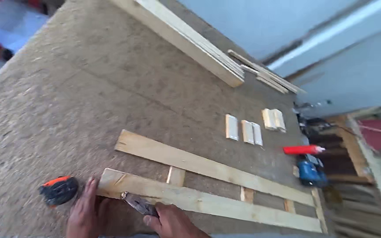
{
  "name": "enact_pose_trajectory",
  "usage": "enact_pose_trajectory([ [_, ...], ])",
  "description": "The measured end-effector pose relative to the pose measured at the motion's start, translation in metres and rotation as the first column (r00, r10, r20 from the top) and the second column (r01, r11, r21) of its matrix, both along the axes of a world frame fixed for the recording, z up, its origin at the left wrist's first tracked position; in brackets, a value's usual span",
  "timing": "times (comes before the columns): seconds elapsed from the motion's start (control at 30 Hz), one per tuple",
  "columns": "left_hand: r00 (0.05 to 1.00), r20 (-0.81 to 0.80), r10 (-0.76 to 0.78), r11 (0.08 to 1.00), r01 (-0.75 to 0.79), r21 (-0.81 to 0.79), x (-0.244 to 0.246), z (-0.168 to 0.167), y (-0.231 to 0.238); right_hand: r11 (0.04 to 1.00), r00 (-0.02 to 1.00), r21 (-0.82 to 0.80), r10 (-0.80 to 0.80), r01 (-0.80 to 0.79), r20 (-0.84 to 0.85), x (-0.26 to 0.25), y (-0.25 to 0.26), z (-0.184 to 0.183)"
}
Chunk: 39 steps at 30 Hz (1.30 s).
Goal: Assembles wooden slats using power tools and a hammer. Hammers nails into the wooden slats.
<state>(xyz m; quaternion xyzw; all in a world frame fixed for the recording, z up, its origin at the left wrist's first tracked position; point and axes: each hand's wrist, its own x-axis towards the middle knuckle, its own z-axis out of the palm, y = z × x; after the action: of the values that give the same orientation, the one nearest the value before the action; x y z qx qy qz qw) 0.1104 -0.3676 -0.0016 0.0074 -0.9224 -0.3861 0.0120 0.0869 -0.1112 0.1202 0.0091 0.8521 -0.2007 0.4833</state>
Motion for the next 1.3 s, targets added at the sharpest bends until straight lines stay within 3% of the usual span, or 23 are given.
enact_pose_trajectory([
  [0.07,1.0,-0.022,-0.003,1.0,0.003,0.023,-0.003,0.026,0.012,0.978,0.979,-0.035,-0.205,0.206,0.017,0.017,0.033,0.019],
  [0.17,0.989,-0.1,-0.107,0.993,0.111,0.029,-0.044,0.054,0.063,0.9,0.894,-0.068,-0.436,0.431,-0.105,0.012,0.079,0.046],
  [0.23,0.962,-0.114,-0.249,0.968,0.243,-0.065,-0.079,0.042,0.107,0.874,0.855,-0.062,-0.484,0.482,-0.186,-0.018,0.098,0.076],
  [0.3,0.937,-0.007,-0.349,0.912,0.338,-0.233,-0.108,0.019,0.142,0.842,0.808,-0.061,-0.533,0.536,-0.251,-0.044,0.11,0.097],
  [0.4,0.923,0.189,-0.335,0.803,0.385,-0.454,-0.124,0.003,0.165,0.793,0.736,-0.139,-0.604,0.593,-0.307,-0.062,0.117,0.099],
  [0.47,0.926,0.208,-0.316,0.778,0.378,-0.501,-0.123,-0.002,0.167,0.799,0.766,-0.096,-0.597,0.593,-0.238,-0.07,0.119,0.083],
  [0.53,0.928,0.217,-0.303,0.781,0.373,-0.501,-0.121,-0.002,0.167,0.85,0.854,0.076,-0.518,0.521,-0.055,-0.077,0.125,0.066],
  [0.63,0.928,0.23,-0.294,0.776,0.372,-0.509,-0.126,0.0,0.168,0.883,0.895,0.192,-0.444,0.428,0.048,-0.096,0.131,0.077],
  [0.77,0.931,0.204,-0.302,0.778,0.365,-0.512,-0.123,-0.002,0.167,0.861,0.841,-0.003,-0.497,0.508,-0.213,-0.118,0.122,0.124],
  [0.87,0.938,0.174,-0.299,0.792,0.346,-0.503,-0.123,-0.003,0.167,0.839,0.775,-0.113,-0.536,0.532,-0.335,-0.115,0.113,0.105],
  [0.93,0.938,0.181,-0.294,0.799,0.345,-0.493,-0.123,-0.003,0.167,0.878,0.883,0.103,-0.458,0.468,-0.107,-0.107,0.115,0.081],
  [1.0,0.942,0.161,-0.293,0.811,0.334,-0.481,-0.124,-0.003,0.167,0.896,0.899,0.277,-0.401,0.346,0.174,-0.114,0.121,0.083],
  [1.07,0.947,0.146,-0.287,0.815,0.321,-0.483,-0.123,-0.005,0.167,0.906,0.905,0.305,-0.366,0.293,0.218,-0.128,0.126,0.11],
  [1.17,0.944,0.152,-0.293,0.807,0.329,-0.491,-0.123,-0.005,0.168,0.896,0.908,0.157,-0.396,0.415,-0.137,-0.146,0.125,0.139],
  [1.23,0.942,0.16,-0.294,0.806,0.334,-0.489,-0.121,-0.006,0.168,0.868,0.788,-0.043,-0.468,0.494,-0.401,-0.142,0.122,0.121],
  [1.27,0.944,0.154,-0.29,0.808,0.328,-0.49,-0.121,-0.007,0.167,0.864,0.764,-0.078,-0.479,0.498,-0.431,-0.132,0.122,0.104],
  [1.3,0.946,0.153,-0.286,0.81,0.324,-0.489,-0.122,-0.008,0.167,0.872,0.808,-0.029,-0.466,0.489,-0.362,-0.121,0.123,0.087],
])
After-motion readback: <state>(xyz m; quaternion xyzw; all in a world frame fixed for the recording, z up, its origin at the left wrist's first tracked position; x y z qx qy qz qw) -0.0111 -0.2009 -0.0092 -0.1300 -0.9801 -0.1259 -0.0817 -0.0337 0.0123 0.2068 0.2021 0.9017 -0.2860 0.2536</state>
